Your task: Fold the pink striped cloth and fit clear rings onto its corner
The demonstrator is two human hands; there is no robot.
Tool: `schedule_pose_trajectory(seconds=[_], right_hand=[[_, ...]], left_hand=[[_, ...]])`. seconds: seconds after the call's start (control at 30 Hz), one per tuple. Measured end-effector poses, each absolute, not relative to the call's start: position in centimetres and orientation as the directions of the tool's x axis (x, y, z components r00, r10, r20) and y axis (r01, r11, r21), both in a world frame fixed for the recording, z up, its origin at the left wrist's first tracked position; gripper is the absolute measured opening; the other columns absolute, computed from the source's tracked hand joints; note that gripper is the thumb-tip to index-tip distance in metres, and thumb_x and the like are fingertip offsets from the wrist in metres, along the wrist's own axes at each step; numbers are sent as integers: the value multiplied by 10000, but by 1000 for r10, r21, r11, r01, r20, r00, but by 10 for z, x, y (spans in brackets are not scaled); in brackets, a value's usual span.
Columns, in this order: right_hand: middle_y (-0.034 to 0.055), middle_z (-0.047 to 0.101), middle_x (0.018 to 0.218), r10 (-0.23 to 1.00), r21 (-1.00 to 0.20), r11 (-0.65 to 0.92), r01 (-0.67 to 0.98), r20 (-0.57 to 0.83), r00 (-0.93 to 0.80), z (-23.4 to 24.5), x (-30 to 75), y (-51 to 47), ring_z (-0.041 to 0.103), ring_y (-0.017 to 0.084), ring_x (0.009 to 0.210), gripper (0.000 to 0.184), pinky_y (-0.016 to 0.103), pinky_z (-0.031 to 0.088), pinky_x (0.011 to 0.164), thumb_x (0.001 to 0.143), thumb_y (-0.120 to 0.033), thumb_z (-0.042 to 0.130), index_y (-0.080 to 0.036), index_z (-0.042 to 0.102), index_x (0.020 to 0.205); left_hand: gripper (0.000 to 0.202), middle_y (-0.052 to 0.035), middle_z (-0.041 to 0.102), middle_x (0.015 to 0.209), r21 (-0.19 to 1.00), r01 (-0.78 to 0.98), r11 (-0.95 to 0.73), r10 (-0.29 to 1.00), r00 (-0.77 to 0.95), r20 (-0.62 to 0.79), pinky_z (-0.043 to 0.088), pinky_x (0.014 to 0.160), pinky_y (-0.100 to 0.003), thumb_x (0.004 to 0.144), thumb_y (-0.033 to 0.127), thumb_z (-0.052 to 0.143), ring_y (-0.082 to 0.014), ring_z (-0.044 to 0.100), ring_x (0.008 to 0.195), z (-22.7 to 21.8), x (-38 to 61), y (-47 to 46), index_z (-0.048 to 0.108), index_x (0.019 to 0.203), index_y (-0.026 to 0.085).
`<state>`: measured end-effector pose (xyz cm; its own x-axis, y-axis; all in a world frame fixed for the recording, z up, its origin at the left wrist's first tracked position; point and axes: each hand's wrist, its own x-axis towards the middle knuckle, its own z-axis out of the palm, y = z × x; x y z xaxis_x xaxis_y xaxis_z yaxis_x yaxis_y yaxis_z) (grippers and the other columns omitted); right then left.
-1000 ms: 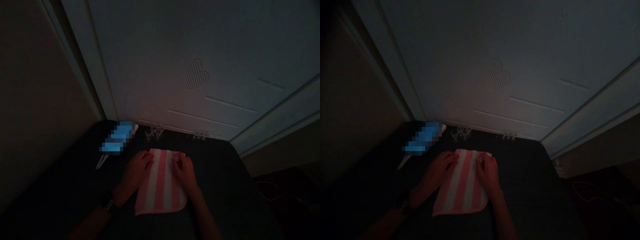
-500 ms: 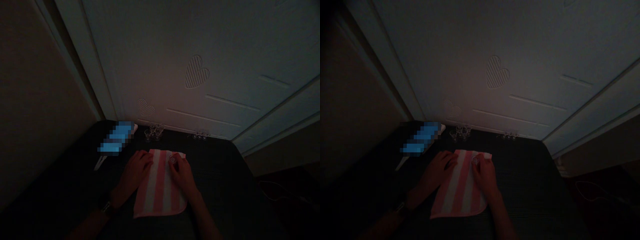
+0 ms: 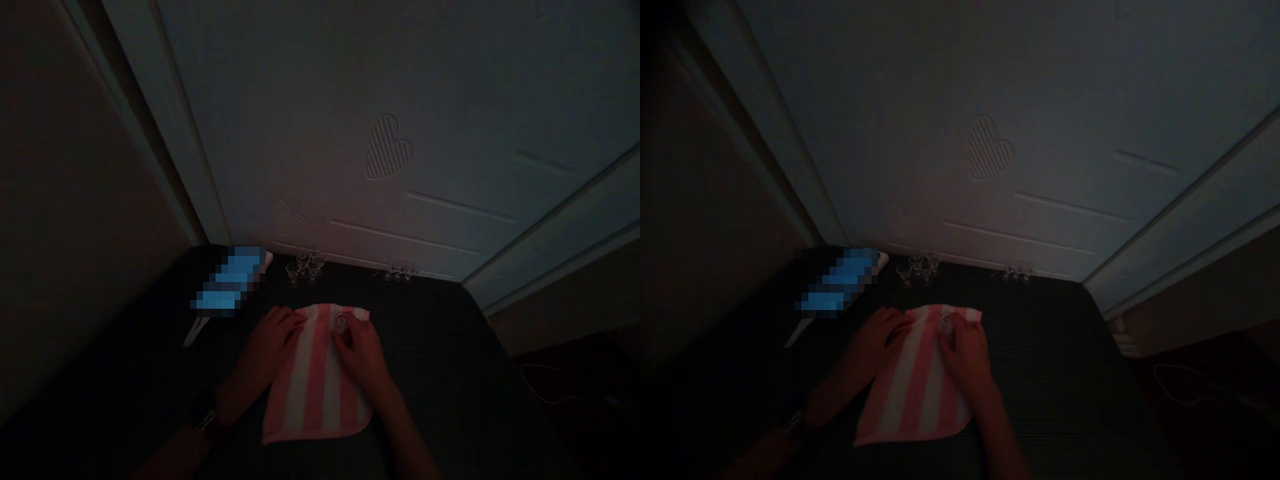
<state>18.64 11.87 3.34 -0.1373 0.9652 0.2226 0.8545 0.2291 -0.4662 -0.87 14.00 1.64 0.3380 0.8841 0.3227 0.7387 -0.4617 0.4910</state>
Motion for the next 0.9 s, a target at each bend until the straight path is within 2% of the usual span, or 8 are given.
schedule_pose_trajectory(seconds=[0.4,0.6,0.9], right_hand=[[8,599,676,960,-478,233,847,251,-122,32,186,118,524,175,670,144,280,367,669,838,-289,479,-202,551,927],[33,601,807,948,-547,212,810,318,-33,33,188,116,533,183,771,100,269,383,675,829,-273,491,-205,524,895],[29,574,767,951,-572,217,791,305,-41,31,185,113,527,185,748,136,271,399,660,807,-331,523,-203,497,847]], left_hand=[[180,-44,556,975,512,737,-441,894,314,319,409,839,-360,846,185,434,-194,483,924,18,-10,140,571,962,195],[171,-47,553,954,517,736,-436,897,309,317,423,808,-350,843,184,438,-190,489,897,18,-11,141,578,941,192],[180,-39,554,906,493,745,-450,890,330,313,425,780,-334,852,176,424,-181,492,863,21,-10,138,593,908,201]])
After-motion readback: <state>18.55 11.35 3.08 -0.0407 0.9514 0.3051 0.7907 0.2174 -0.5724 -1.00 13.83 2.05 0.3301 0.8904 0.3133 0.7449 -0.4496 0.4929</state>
